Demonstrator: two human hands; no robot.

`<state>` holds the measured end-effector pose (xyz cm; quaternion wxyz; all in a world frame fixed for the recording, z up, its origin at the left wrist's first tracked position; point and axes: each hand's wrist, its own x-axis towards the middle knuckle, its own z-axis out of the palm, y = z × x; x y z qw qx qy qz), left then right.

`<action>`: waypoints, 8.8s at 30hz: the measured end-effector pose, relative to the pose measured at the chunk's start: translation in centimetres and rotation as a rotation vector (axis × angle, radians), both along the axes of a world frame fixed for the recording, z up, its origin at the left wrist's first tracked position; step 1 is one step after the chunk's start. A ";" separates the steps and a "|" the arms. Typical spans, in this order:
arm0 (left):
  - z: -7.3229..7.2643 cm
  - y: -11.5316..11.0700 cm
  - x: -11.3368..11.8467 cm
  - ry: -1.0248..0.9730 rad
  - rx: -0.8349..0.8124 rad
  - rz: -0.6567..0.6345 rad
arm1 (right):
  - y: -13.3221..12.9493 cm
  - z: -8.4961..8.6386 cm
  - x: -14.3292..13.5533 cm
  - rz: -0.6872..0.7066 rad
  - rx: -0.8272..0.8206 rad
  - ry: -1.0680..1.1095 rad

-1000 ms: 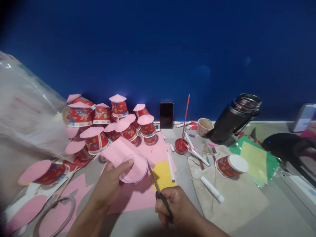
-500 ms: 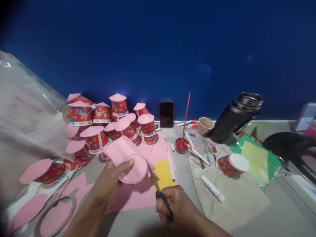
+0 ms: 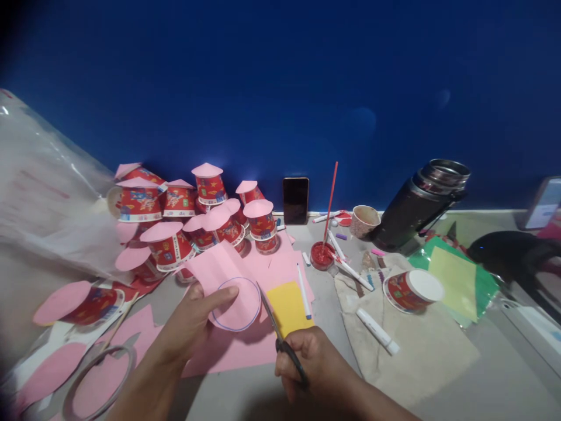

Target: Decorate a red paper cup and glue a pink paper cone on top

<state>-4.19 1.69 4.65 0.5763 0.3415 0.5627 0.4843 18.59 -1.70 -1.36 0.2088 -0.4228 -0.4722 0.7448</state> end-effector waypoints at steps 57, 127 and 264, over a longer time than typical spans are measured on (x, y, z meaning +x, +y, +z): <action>1.0 -1.5 4.6 0.225 0.033 0.308 | -0.4 0.4 -0.4 0.013 0.026 -0.033; 1.2 -1.6 3.0 0.115 0.082 0.159 | -0.9 -0.4 0.1 0.026 0.071 0.014; 1.6 -0.6 -0.2 0.096 -0.016 -0.254 | -0.8 -0.9 0.2 0.088 -0.063 -0.047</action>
